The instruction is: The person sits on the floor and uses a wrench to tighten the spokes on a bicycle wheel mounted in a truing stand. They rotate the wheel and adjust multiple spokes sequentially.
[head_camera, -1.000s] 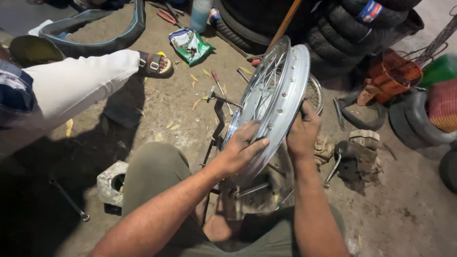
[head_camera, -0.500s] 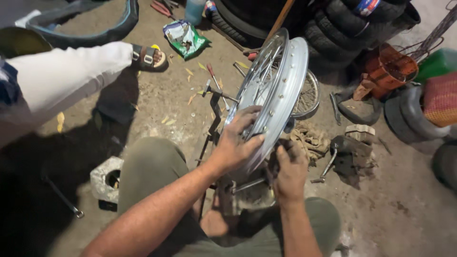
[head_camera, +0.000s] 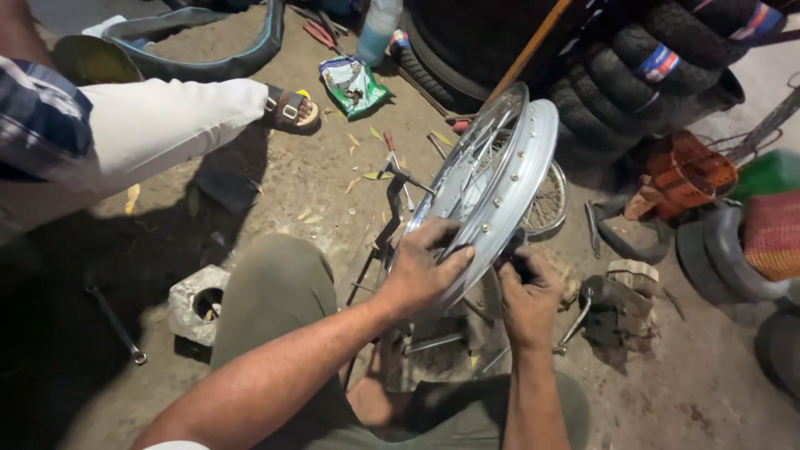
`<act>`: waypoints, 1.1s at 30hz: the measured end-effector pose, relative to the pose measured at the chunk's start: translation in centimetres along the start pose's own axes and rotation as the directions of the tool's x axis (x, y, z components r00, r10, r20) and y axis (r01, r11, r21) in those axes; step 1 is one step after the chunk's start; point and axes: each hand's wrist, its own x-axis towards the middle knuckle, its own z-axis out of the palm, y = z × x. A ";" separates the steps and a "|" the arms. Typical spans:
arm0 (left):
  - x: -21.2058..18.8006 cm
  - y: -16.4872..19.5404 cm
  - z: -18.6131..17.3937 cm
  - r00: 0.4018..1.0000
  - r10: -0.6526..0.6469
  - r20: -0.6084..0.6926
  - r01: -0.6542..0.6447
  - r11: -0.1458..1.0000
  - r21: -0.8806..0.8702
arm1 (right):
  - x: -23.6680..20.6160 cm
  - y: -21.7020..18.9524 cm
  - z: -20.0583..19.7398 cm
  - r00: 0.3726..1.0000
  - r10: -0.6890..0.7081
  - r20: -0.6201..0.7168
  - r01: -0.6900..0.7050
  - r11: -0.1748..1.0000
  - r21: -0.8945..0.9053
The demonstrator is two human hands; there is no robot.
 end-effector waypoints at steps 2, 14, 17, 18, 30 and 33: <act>-0.1 -0.8 0.5 1.000 0.002 0.003 -0.002 1.000 0.010 | 1.0 0.8 -0.5 0.998 -0.042 0.038 0.045 0.996 -0.074; -0.6 -3.1 0.5 0.996 0.093 0.006 -0.093 0.995 0.040 | 7.5 8.4 2.6 0.961 0.088 0.263 -0.039 0.982 -0.185; -1.1 -3.3 0.5 0.991 0.135 -0.014 -0.134 0.991 0.030 | 10.2 7.9 1.6 0.934 0.004 0.358 0.139 0.917 -0.373; -1.1 -3.1 0.1 0.988 0.154 -0.031 -0.153 0.988 0.032 | 10.6 7.0 0.8 0.918 -0.022 0.396 0.200 0.889 -0.413; -2.0 -2.9 -0.3 0.977 0.190 -0.094 -0.192 0.981 -0.009 | 15.5 7.0 -3.9 0.724 -0.229 0.651 0.565 0.739 -0.367; -2.1 -2.7 -0.4 0.980 0.181 -0.083 -0.182 0.983 -0.014 | 15.1 5.9 -4.7 0.687 -0.167 0.707 0.598 0.683 -0.419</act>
